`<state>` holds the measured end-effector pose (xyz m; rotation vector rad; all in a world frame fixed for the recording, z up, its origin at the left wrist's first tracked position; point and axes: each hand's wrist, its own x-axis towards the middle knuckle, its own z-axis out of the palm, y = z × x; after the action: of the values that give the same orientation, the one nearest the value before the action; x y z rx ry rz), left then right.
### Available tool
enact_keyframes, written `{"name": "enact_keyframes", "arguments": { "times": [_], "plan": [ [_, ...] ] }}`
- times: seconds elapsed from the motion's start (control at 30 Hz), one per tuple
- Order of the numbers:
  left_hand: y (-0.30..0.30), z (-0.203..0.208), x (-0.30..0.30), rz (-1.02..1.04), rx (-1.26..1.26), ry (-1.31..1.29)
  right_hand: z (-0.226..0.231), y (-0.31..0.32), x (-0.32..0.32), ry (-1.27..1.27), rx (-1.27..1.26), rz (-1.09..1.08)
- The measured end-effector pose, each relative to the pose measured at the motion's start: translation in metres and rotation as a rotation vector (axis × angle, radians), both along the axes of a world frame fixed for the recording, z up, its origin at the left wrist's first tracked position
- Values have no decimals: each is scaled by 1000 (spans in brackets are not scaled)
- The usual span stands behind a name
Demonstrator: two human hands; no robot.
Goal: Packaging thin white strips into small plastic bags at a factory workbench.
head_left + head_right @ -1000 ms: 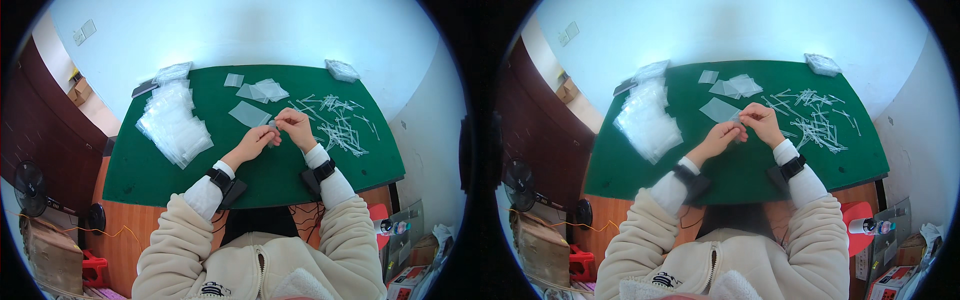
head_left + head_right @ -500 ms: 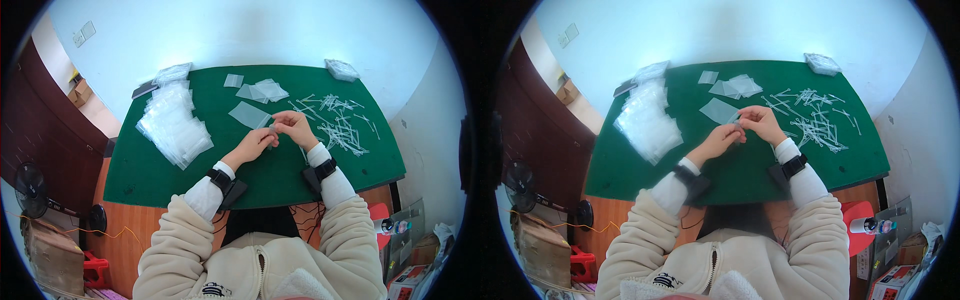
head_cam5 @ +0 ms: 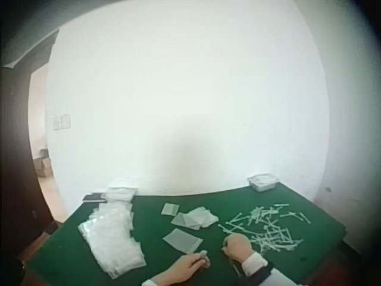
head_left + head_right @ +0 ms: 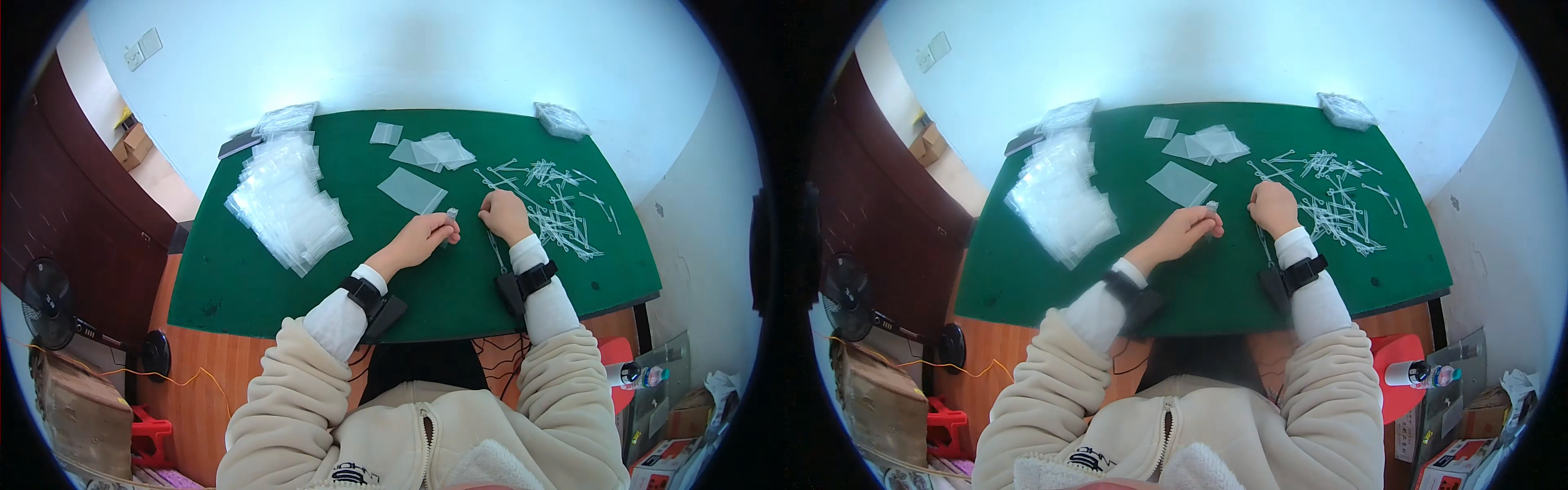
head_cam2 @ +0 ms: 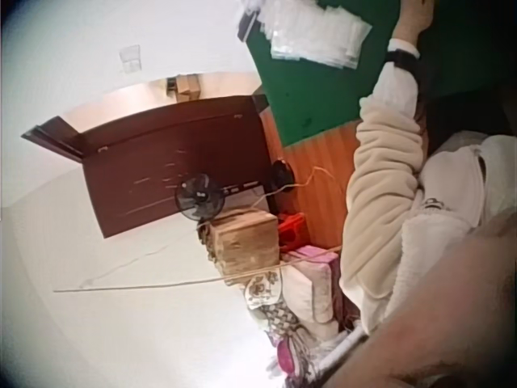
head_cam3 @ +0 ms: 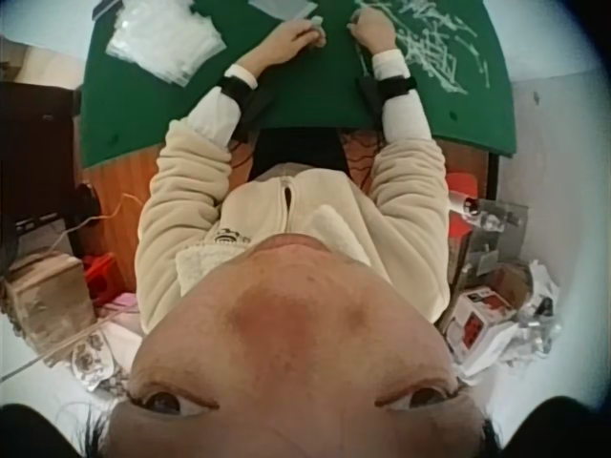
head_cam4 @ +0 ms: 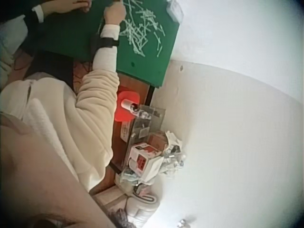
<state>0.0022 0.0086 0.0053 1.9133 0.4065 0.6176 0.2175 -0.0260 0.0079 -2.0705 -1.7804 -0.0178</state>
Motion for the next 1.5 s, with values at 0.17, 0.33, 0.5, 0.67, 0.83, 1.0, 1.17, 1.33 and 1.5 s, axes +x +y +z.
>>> {"name": "enact_keyframes", "arguments": {
  "times": [0.17,0.33,0.5,0.67,0.83,1.0,1.17,1.33,1.5],
  "plan": [
    [1,-2,-2,1,-9,-15,34,-20,-14,-1,-68,-80],
    [0,0,-2,0,-5,-6,36,-22,-5,-30,-223,-56],
    [1,0,-1,-7,-21,-20,16,-11,13,20,-240,-81],
    [3,-3,0,-5,-17,-19,-3,-4,25,-85,-43,-138],
    [3,-6,-1,-6,-29,-37,18,-6,9,3,395,29],
    [9,-10,0,99,-185,-169,25,-5,-14,792,457,379],
    [13,-12,-3,120,-357,-211,17,-6,-34,1207,230,570],
    [4,-5,2,78,-527,-214,10,-3,-41,1014,215,581],
    [3,-2,0,33,-509,-141,10,-1,-41,919,388,555]
  ]
}}
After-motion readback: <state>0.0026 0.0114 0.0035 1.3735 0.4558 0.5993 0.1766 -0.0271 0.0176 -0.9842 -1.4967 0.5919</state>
